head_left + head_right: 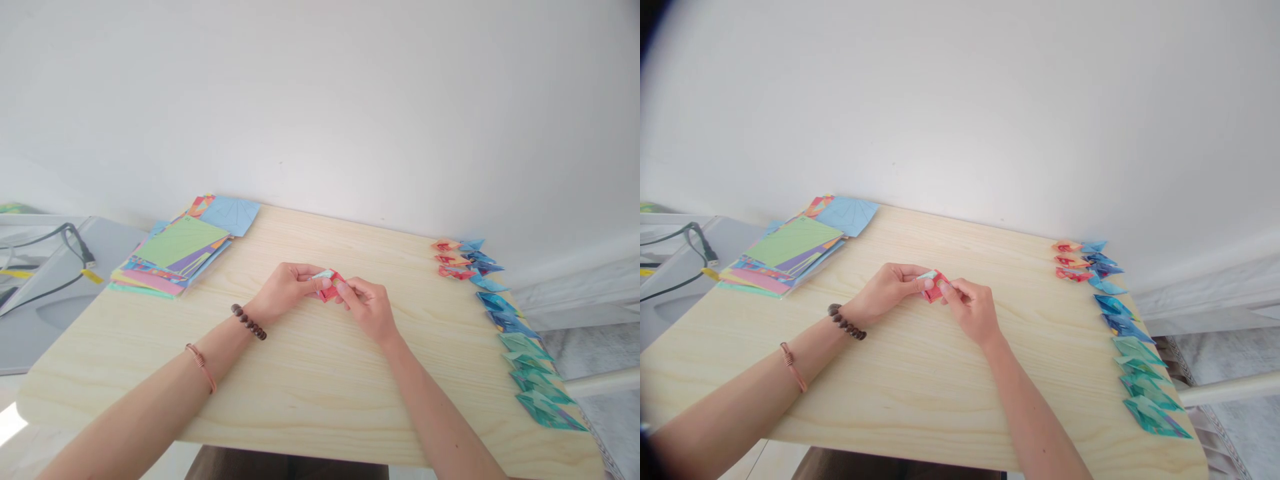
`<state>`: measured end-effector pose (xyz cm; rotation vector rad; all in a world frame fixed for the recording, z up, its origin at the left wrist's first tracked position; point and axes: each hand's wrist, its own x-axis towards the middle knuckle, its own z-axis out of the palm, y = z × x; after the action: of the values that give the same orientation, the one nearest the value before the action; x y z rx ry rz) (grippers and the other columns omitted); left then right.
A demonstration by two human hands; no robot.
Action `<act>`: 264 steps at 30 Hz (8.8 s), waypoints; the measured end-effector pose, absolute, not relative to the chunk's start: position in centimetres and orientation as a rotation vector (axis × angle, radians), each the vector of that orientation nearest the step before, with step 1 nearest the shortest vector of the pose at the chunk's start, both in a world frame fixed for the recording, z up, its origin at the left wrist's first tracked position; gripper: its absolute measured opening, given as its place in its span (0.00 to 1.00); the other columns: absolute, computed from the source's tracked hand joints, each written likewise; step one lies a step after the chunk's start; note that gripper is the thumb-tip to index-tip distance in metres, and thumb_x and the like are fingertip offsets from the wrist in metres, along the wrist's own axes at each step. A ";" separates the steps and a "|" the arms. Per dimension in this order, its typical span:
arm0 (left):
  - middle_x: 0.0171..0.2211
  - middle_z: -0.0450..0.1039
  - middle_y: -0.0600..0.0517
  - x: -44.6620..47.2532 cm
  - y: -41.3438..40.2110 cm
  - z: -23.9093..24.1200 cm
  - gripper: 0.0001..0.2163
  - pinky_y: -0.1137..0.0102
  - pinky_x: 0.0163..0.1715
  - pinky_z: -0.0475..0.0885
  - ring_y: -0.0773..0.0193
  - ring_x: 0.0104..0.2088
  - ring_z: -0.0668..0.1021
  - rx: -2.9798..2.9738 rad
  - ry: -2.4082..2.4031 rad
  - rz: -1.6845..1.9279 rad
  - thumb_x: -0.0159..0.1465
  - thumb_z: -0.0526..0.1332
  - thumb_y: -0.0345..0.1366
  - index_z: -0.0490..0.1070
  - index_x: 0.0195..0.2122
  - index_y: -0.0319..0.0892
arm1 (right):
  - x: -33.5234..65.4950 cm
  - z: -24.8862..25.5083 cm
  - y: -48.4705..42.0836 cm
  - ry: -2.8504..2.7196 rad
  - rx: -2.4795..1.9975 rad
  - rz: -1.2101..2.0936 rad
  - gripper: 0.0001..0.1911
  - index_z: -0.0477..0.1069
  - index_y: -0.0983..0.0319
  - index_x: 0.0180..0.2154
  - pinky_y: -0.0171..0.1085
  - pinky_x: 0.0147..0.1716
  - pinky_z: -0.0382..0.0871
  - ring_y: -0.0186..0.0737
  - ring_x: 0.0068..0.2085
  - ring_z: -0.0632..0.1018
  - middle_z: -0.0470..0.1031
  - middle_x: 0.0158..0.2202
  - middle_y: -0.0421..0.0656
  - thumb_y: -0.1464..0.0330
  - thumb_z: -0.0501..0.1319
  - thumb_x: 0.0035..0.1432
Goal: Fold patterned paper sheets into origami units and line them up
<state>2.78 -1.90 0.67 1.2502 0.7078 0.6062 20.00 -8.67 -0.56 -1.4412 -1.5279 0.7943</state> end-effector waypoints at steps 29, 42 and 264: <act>0.28 0.76 0.46 2.8 -2.4 1.2 0.16 0.68 0.34 0.71 0.62 0.29 0.75 1.317 0.672 0.672 0.57 0.62 0.44 0.77 0.35 0.34 | 20.4 0.0 -8.7 -1.516 -1.347 0.994 0.20 0.67 0.62 0.20 0.32 0.26 0.64 0.32 0.23 0.69 0.69 0.20 0.39 0.59 0.53 0.59; 0.39 0.76 0.46 2.9 -2.1 0.8 0.19 0.64 0.44 0.70 0.57 0.42 0.76 1.302 0.672 0.577 0.50 0.68 0.40 0.72 0.41 0.37 | 20.2 -0.2 -8.5 -1.422 -1.407 0.868 0.20 0.65 0.62 0.21 0.31 0.21 0.60 0.30 0.20 0.66 0.66 0.18 0.38 0.57 0.53 0.59; 0.40 0.65 0.47 2.7 -3.0 -0.8 0.12 0.61 0.42 0.67 0.58 0.41 0.68 2.689 1.129 0.597 0.64 0.54 0.40 0.68 0.27 0.40 | 20.4 -2.4 -8.8 -1.776 -1.667 0.261 0.13 0.67 0.63 0.24 0.41 0.46 0.65 0.38 0.39 0.72 0.63 0.44 0.48 0.66 0.54 0.59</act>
<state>2.74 -2.95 -0.82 2.6886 1.1295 0.5969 20.39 -8.83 -2.43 -1.6668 -1.7763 0.2606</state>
